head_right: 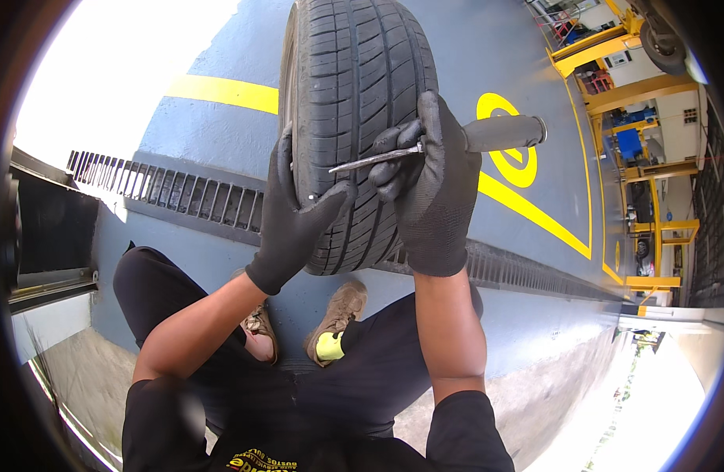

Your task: The person sits on the floor and uses a screwdriver to probe and remove debris from the tread grooves of a car tire. They repeatedly rotate the tire to access different sections of the tread.

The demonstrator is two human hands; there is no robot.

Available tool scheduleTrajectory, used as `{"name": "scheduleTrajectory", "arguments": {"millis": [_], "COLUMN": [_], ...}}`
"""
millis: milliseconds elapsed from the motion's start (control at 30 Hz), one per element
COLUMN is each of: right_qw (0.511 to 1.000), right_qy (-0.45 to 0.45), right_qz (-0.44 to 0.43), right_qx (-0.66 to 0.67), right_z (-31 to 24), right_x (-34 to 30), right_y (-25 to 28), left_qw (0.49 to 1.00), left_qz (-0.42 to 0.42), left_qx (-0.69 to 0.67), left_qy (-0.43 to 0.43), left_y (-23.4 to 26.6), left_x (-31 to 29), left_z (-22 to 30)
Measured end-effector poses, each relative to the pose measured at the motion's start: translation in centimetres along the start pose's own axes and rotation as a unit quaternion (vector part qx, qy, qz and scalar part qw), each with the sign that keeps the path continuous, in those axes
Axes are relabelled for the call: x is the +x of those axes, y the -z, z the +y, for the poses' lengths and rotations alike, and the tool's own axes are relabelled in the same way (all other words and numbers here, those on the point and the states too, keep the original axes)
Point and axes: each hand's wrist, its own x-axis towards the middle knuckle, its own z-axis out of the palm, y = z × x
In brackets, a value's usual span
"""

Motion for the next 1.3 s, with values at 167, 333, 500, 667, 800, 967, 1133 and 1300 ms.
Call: {"name": "scheduleTrajectory", "arguments": {"millis": [167,333,500,667,800,967,1133,1300], "right_qw": [0.995,0.962,0.943,0.938,0.936,0.931,0.915,0.869], "right_qy": [0.094,0.268,0.313,0.331,0.337,0.342,0.371,0.422], "right_qz": [0.004,0.012,-0.035,-0.057,-0.068,-0.094,-0.098,-0.114], "right_qx": [0.041,-0.054,-0.106,-0.086,-0.079,-0.085,-0.122,-0.231], "right_z": [0.5,1.3,2.2,3.5,3.7,3.5,4.6,4.0], "right_x": [0.0,-0.6,-1.3,-0.2,-0.1,-1.0,-0.4,-1.2], "right_y": [1.1,0.0,0.6,1.8,1.9,1.8,2.7,3.0], "left_qw": [1.000,0.999,0.998,1.000,1.000,0.999,0.999,0.998], "left_qz": [-0.005,-0.001,0.004,0.009,0.009,0.011,0.007,0.013], "left_qx": [-0.004,0.042,0.055,0.021,0.021,0.031,0.031,0.053], "left_qy": [0.004,-0.002,-0.009,-0.004,-0.001,-0.004,-0.010,-0.018], "left_y": [-0.5,-0.6,-0.4,-0.7,-0.6,-0.4,-0.4,-0.4], "left_x": [-0.1,-0.5,-1.1,-1.2,-1.1,-1.1,-1.1,-1.1], "left_z": [0.1,-0.2,-0.7,-0.6,-0.5,-0.4,-0.3,-0.6]}}
